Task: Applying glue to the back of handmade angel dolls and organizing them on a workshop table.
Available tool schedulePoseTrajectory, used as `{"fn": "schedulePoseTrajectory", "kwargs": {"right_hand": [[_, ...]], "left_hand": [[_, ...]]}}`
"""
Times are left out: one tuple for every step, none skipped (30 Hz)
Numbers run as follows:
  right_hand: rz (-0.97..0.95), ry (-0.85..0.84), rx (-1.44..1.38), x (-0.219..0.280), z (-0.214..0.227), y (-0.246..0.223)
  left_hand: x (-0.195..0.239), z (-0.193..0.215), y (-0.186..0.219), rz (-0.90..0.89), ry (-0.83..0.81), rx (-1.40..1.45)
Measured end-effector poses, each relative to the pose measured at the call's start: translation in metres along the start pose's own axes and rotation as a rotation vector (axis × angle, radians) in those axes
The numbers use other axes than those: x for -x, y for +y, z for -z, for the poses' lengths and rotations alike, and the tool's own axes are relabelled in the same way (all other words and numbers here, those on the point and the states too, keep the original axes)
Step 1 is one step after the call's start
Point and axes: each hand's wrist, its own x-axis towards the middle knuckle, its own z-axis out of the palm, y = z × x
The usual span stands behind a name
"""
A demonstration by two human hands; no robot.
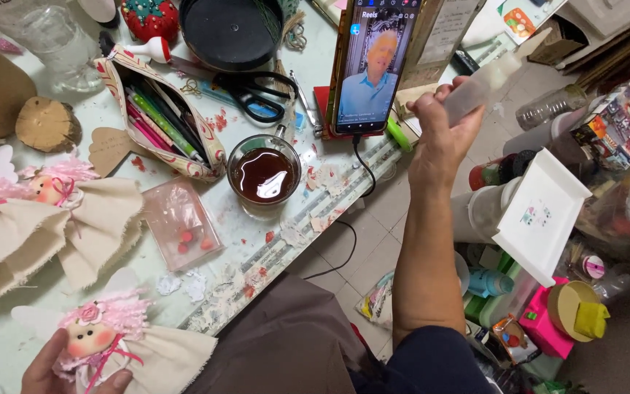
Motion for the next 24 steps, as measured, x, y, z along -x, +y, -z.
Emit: {"fn": "schedulePoseTrajectory", "kwargs": {"right_hand": [[0.0,-0.001,-0.001,0.002,0.0,-0.001],[-0.002,0.015,-0.008,0.004,0.0,-0.003],[-0.004,0.032,-0.014,0.006,0.0,-0.004],[-0.003,0.031,-0.015,0.009,-0.002,-0.008],[0.032,0.054,0.026,0.013,-0.004,-0.011],[0.067,0.077,0.068,0.016,-0.006,-0.015],[0.066,0.078,0.068,0.017,-0.003,-0.015],[0.129,0.082,0.096,0.019,0.0,-0.015],[0.19,0.086,0.124,0.02,0.003,-0.014],[0.189,0.086,0.124,0.022,0.003,-0.015],[0.274,0.079,0.137,0.023,0.004,-0.017],[0.359,0.072,0.15,0.024,0.004,-0.018],[0.359,0.072,0.151,0.027,0.001,-0.021],[0.392,0.106,0.139,0.029,-0.002,-0.024],[0.424,0.141,0.126,0.031,-0.005,-0.026],[0.425,0.141,0.127,0.031,-0.002,-0.024],[0.432,0.16,0.063,0.031,0.001,-0.021],[0.439,0.179,-0.001,0.032,0.003,-0.018],[0.439,0.178,-0.002,0.032,0.007,-0.016],[0.418,0.205,-0.092,0.032,0.01,-0.013],[0.396,0.233,-0.179,0.033,0.014,-0.011],[0.395,0.232,-0.179,0.034,0.011,-0.014],[0.344,0.214,-0.241,0.035,0.008,-0.018],[0.292,0.196,-0.302,0.036,0.005,-0.022]], "left_hand": [[0.0,-0.001,0.003,0.0,0.002,0.0],[-0.001,-0.003,0.006,-0.006,0.004,-0.001],[-0.001,-0.004,0.009,-0.012,0.006,-0.001],[-0.001,-0.007,0.018,-0.012,0.007,-0.001],[-0.001,-0.01,0.026,-0.022,0.014,-0.015],[-0.001,-0.014,0.034,-0.031,0.022,-0.03],[-0.001,-0.014,0.03,-0.03,0.021,-0.031],[-0.001,-0.015,0.027,-0.058,0.036,-0.051],[-0.001,-0.015,0.023,-0.084,0.052,-0.071],[0.0,-0.015,0.024,-0.083,0.052,-0.072],[0.0,-0.015,0.025,-0.067,0.051,-0.081],[0.0,-0.015,0.026,-0.051,0.05,-0.09],[0.001,-0.016,0.031,-0.051,0.05,-0.089],[0.001,-0.017,0.036,-0.04,0.042,-0.114],[0.001,-0.018,0.041,-0.03,0.035,-0.138],[0.002,-0.019,0.045,-0.03,0.034,-0.138],[0.003,-0.02,0.048,-0.016,0.041,-0.152],[0.004,-0.022,0.052,-0.003,0.047,-0.166],[0.004,-0.019,0.045,-0.003,0.048,-0.166],[0.003,-0.017,0.039,0.012,0.051,-0.162],[0.004,-0.015,0.033,0.028,0.052,-0.159],[0.003,-0.014,0.032,0.029,0.052,-0.159],[0.002,-0.013,0.032,0.026,0.047,-0.2],[0.002,-0.012,0.032,0.023,0.041,-0.241]]}}
